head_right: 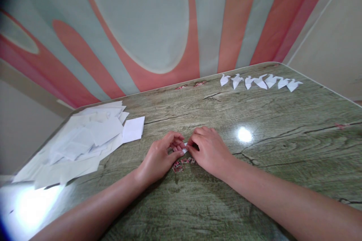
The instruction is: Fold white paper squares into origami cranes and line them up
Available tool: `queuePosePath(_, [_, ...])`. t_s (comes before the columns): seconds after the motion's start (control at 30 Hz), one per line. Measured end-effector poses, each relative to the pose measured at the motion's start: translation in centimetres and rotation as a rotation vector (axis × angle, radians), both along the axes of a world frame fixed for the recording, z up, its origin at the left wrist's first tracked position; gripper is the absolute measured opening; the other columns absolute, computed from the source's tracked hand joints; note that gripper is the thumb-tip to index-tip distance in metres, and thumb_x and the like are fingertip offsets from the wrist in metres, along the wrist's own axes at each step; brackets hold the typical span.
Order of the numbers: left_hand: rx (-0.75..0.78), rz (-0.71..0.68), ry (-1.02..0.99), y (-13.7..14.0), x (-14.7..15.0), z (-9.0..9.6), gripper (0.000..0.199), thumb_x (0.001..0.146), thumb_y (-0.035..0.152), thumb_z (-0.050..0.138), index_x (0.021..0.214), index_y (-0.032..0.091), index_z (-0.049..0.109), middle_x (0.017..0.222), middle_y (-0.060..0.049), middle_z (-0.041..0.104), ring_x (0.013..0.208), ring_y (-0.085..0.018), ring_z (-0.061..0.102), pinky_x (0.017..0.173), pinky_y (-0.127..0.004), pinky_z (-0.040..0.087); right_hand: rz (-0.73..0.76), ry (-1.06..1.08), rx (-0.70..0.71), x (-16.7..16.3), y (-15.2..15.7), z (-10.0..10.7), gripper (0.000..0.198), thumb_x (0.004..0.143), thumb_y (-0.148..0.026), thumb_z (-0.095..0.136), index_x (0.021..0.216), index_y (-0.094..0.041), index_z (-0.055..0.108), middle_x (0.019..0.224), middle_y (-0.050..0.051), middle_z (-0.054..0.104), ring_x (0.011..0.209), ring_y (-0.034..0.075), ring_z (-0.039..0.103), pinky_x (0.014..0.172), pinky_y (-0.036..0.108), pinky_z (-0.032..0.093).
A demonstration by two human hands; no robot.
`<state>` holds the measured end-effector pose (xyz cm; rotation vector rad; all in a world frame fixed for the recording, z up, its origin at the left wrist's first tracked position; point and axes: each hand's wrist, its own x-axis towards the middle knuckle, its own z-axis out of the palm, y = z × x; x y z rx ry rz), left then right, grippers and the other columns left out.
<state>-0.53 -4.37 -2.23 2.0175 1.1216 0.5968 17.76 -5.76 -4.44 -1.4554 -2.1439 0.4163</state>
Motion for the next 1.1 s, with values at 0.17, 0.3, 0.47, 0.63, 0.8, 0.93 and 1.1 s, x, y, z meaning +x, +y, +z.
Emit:
queuePosePath(0.17, [0.018,-0.007,0.003,0.1,0.0,0.0,0.032,0.076,0.004,0.061,0.103,0.018,0.052,0.085,0.001,0.064,0.076,-0.012,0.060,0.073,-0.025,0.050,-0.002,-0.037,0.004,-0.1,0.0,0.1,0.013,0.086,-0.029,0.062,0.079,-0.020,0.067,0.080,0.003,0.063,0.084,0.020,0.057,0.076,0.033,0.038])
queuePosePath(0.3, [0.084,-0.031,0.079,-0.2,-0.1,0.0,0.033,0.078,0.005,0.060,0.105,0.020,0.051,0.085,0.001,0.066,0.078,-0.013,0.063,0.073,-0.026,0.050,0.006,-0.051,0.011,-0.2,0.0,0.1,0.012,0.087,-0.028,0.061,0.080,-0.020,0.067,0.081,0.002,0.063,0.085,0.020,0.056,0.074,0.034,0.035])
queuePosePath(0.47, [0.365,-0.192,0.315,-0.6,-0.6,0.1,0.015,0.088,0.010,0.046,0.097,0.018,0.056,0.087,-0.004,0.065,0.084,-0.017,0.061,0.077,-0.032,0.050,0.007,-0.063,0.014,-0.1,-0.1,0.2,0.014,0.087,-0.027,0.060,0.077,-0.019,0.064,0.080,0.002,0.062,0.085,0.020,0.055,0.075,0.034,0.034])
queuePosePath(0.63, [0.503,-0.449,0.544,-1.2,-0.8,1.1,0.018,0.086,0.010,0.045,0.097,0.014,0.059,0.094,-0.008,0.067,0.090,-0.021,0.061,0.084,-0.037,0.050,-0.012,-0.044,0.040,-0.3,-0.2,0.2,0.013,0.086,-0.026,0.059,0.076,-0.019,0.061,0.078,0.002,0.061,0.083,0.019,0.053,0.074,0.033,0.034])
queuePosePath(0.8, [0.715,-0.500,0.747,-2.9,-0.5,1.9,0.033,0.086,0.009,0.041,0.116,0.005,0.055,0.119,-0.019,0.062,0.108,-0.027,0.059,0.092,-0.042,0.048,0.020,0.059,0.066,-0.3,0.0,-0.1,0.007,0.087,-0.024,0.060,0.082,-0.019,0.061,0.080,0.001,0.063,0.081,0.017,0.054,0.074,0.032,0.037])
queuePosePath(0.93, [0.791,-0.463,0.852,-4.0,-0.5,2.0,0.034,0.089,0.013,0.039,0.118,0.004,0.054,0.122,-0.021,0.061,0.111,-0.028,0.059,0.093,-0.042,0.047,0.235,0.075,0.130,0.4,-0.7,0.0,0.016,0.092,-0.019,0.051,0.095,-0.019,0.066,0.091,0.004,0.065,0.088,0.018,0.055,0.077,0.033,0.043])
queuePosePath(1.1, [0.736,-0.472,0.815,-4.3,-0.7,2.3,0.037,0.090,0.016,0.040,0.123,0.002,0.051,0.125,-0.022,0.058,0.116,-0.027,0.056,0.096,-0.039,0.045,0.303,-0.078,0.195,1.4,-1.8,-0.4,0.032,0.086,-0.011,0.054,0.114,-0.023,0.064,0.114,0.008,0.064,0.107,0.026,0.055,0.085,0.043,0.047])
